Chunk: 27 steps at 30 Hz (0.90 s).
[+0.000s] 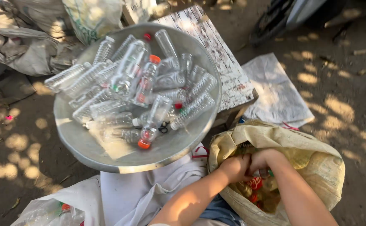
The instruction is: The person sorts plastic bottles by removing caps and labels and placing them into separate containers for recycling.
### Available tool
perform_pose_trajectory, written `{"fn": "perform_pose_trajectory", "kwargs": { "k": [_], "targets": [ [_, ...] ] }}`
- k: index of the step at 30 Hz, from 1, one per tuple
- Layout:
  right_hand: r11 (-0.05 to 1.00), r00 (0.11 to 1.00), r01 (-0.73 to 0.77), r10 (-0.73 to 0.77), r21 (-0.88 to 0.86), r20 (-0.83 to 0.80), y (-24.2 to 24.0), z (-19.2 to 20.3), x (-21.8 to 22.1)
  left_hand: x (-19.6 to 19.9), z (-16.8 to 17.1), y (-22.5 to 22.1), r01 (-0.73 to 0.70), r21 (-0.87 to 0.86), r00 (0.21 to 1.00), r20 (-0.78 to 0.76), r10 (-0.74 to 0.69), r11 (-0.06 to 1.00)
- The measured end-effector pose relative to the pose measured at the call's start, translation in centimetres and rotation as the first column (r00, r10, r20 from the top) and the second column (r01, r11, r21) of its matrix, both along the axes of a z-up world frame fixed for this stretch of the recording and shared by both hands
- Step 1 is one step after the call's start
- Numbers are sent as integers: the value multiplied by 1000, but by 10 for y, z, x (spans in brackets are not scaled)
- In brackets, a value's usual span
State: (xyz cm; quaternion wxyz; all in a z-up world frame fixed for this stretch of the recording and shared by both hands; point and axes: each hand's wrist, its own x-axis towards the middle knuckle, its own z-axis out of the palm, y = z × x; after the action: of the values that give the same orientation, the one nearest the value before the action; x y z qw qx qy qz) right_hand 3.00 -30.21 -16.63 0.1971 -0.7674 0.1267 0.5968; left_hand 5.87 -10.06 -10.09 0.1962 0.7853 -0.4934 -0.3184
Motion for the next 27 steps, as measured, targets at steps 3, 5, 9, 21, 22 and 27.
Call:
{"fn": "perform_pose_trajectory", "kwargs": {
  "k": [3, 5, 9, 21, 22, 27],
  "targets": [
    [984, 966, 176, -165, -37, 200, 57, 196, -8, -2, 46, 28, -34, -502, 979, 159, 131, 864],
    [984, 958, 64, -14, -164, 288, 69, 248, -9, 1, 96, 51, 11, -557, 948, 270, 169, 830],
    [986, 766, 161, -96, -45, 635, 80, 323, -12, 23, 144, 90, 73, -578, 870, 435, 231, 812],
    [978, 409, -181, -25, 107, 912, 245, 194, 174, 171, 124, 281, -942, -279, 289, -388, 875, 188],
    [978, 390, -182, -23, 101, 920, 252, 163, 191, 174, 121, 287, -936, -299, 298, -384, 874, 188],
    [940, 455, -182, 340, -287, 823, 288, 91, 222, 182, 92, 302, -968, -117, 248, -549, 798, 221]
  ]
}}
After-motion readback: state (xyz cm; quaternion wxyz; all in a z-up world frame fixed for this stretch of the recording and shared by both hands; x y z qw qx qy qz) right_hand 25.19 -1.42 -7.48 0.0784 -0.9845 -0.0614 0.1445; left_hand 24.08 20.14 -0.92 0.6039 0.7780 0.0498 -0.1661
